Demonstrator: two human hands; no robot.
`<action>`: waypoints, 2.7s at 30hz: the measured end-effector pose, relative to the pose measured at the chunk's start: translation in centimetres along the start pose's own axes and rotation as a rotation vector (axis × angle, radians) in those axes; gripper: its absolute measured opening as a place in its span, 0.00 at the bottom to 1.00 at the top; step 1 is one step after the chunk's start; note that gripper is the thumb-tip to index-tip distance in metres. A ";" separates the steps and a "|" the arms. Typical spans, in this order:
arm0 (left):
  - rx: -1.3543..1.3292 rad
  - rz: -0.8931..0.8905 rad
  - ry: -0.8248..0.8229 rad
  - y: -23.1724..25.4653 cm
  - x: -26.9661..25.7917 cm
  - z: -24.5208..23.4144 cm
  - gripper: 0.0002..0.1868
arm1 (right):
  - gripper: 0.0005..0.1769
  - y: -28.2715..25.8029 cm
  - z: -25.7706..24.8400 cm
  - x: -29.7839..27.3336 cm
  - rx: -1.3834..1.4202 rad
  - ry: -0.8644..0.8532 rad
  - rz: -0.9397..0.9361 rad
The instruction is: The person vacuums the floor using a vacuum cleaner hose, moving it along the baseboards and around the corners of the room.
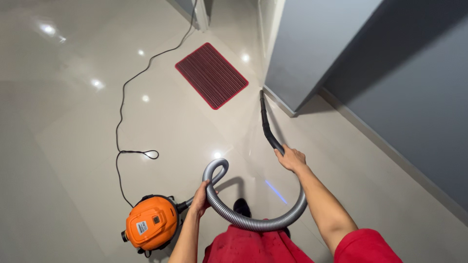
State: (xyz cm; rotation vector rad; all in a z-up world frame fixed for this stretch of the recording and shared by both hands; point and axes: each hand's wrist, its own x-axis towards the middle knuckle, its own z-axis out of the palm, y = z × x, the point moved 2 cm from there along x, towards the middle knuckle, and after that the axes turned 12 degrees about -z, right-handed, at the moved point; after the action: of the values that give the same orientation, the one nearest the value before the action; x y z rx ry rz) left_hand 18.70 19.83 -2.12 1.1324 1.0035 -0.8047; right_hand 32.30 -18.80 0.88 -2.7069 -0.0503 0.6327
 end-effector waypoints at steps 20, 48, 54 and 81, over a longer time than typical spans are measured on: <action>0.031 0.043 -0.120 -14.1 -2.0 10.1 0.21 | 0.34 17.6 2.3 -27.9 0.410 0.138 0.507; -0.035 -0.011 -0.062 -36.9 -7.6 13.2 0.20 | 0.13 30.9 9.2 -48.1 0.511 0.187 0.582; 0.089 0.001 -0.207 -40.4 -8.8 13.2 0.23 | 0.10 31.4 13.9 -56.6 0.663 0.178 0.462; 0.190 -0.139 -0.213 -58.1 -15.6 7.6 0.27 | 0.13 27.3 21.7 -74.4 0.532 0.228 0.549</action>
State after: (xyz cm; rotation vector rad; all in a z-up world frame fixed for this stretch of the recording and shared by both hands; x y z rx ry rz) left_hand -37.84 -1.69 -6.51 1.1183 0.8470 -1.1269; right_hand -45.31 -45.57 4.60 -2.2359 0.8202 0.3943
